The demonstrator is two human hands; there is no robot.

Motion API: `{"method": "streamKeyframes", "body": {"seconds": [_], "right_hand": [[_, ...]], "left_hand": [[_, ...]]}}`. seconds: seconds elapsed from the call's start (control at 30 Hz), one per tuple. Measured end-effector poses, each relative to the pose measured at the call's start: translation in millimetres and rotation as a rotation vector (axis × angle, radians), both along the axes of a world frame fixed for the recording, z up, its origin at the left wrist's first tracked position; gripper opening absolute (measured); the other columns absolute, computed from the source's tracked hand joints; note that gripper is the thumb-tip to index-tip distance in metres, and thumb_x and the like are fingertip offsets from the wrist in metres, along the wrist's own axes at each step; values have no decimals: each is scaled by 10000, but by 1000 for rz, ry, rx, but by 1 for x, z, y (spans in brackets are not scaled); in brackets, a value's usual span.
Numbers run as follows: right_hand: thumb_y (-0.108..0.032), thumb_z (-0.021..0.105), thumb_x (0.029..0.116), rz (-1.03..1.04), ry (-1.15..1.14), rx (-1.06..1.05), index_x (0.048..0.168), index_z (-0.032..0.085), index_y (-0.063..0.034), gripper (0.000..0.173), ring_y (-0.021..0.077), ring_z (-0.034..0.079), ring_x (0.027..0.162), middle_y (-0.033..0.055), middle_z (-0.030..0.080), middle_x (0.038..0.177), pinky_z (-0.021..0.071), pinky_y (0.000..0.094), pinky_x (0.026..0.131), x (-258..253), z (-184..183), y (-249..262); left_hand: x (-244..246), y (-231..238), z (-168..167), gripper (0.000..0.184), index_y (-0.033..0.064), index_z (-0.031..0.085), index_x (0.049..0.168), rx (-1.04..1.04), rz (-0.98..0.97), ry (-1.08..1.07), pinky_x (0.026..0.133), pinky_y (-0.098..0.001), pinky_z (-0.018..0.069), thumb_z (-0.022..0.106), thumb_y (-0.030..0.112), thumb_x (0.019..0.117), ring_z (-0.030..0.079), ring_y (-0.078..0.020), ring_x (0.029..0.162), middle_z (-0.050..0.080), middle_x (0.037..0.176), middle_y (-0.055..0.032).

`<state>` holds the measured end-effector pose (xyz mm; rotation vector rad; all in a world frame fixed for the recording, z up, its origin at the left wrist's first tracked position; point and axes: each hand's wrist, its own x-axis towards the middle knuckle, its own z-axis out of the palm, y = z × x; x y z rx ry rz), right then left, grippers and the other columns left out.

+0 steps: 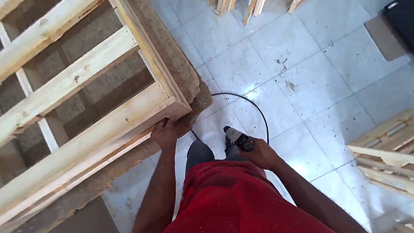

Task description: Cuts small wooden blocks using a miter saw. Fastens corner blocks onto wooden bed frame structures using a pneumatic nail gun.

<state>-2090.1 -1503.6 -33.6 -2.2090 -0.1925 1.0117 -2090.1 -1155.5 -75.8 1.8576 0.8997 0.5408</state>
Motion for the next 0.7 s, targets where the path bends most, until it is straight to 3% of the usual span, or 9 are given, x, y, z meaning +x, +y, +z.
{"method": "streamKeyframes", "body": {"seconds": [0.07, 0.13, 0.23, 0.3, 0.37, 0.47, 0.57, 0.63, 0.7], "right_hand": [[-485, 744, 884, -62, -21, 65, 1110, 703, -211, 358, 136, 697, 780, -16, 714, 848, 589, 465, 703, -4, 9, 18], [-472, 742, 868, -156, -42, 161, 1073, 715, -197, 344, 139, 693, 785, -8, 713, 845, 584, 474, 712, -9, 15, 36], [-461, 747, 864, -366, -74, 314, 1013, 720, -207, 295, 101, 681, 777, -38, 707, 835, 581, 423, 709, -18, 22, 69], [-409, 762, 865, -539, -105, 473, 1007, 718, -203, 255, 86, 672, 708, -52, 707, 808, 586, 358, 650, -26, 16, 93], [-310, 757, 898, -704, -98, 703, 1066, 716, -127, 252, 136, 648, 610, 12, 696, 768, 576, 351, 565, -32, 6, 118], [-218, 703, 945, -869, -47, 985, 1130, 686, -29, 266, 163, 582, 507, 73, 641, 682, 528, 325, 475, -39, -1, 150], [-214, 708, 949, -908, -20, 1148, 1144, 689, -24, 273, 177, 590, 520, 95, 654, 713, 539, 324, 482, -48, -13, 169], [-202, 692, 959, -971, 47, 1293, 1127, 681, -23, 246, 181, 583, 514, 102, 634, 689, 538, 330, 490, -59, -31, 184], [-193, 650, 963, -1040, 160, 1461, 1161, 671, -40, 250, 149, 551, 509, 67, 584, 663, 526, 320, 503, -64, -58, 201]], "left_hand": [[-1, 0, 3, 196, 29, 755, 959, -10, -31, 80, 762, -336, 610, 844, 168, 853, 712, -99, 760, 759, 856, -42], [-14, -2, 11, 320, 23, 704, 1176, -18, -149, 202, 895, -422, 614, 780, 195, 917, 737, -178, 937, 755, 1067, -101], [-49, 10, 41, 493, 74, 589, 1425, 204, -548, 377, 1019, -518, 555, 677, 303, 997, 690, -265, 1164, 683, 1313, -139], [-61, 30, 74, 412, 54, 695, 1296, 516, -877, 298, 977, -516, 568, 624, 346, 1013, 704, -267, 1131, 721, 1239, -136], [-37, 47, 116, 375, 86, 744, 1208, 754, -1140, 192, 1049, -496, 528, 594, 377, 1026, 650, -264, 1229, 713, 1259, -111], [37, 35, 169, 428, 58, 678, 1295, 1094, -1411, 258, 1142, -591, 398, 552, 377, 1039, 489, -390, 1400, 653, 1368, -145], [112, 7, 162, 528, 66, 633, 1345, 1362, -1624, 575, 1176, -657, 313, 569, 472, 1012, 426, -439, 1434, 617, 1395, -177], [139, -16, 141, 573, 93, 654, 1315, 1514, -1681, 953, 1092, -667, 397, 621, 548, 967, 544, -416, 1315, 653, 1311, -177], [155, -38, 125, 566, 101, 705, 1174, 1608, -1659, 1313, 841, -649, 549, 641, 610, 933, 679, -367, 1031, 698, 1086, -147]]}}
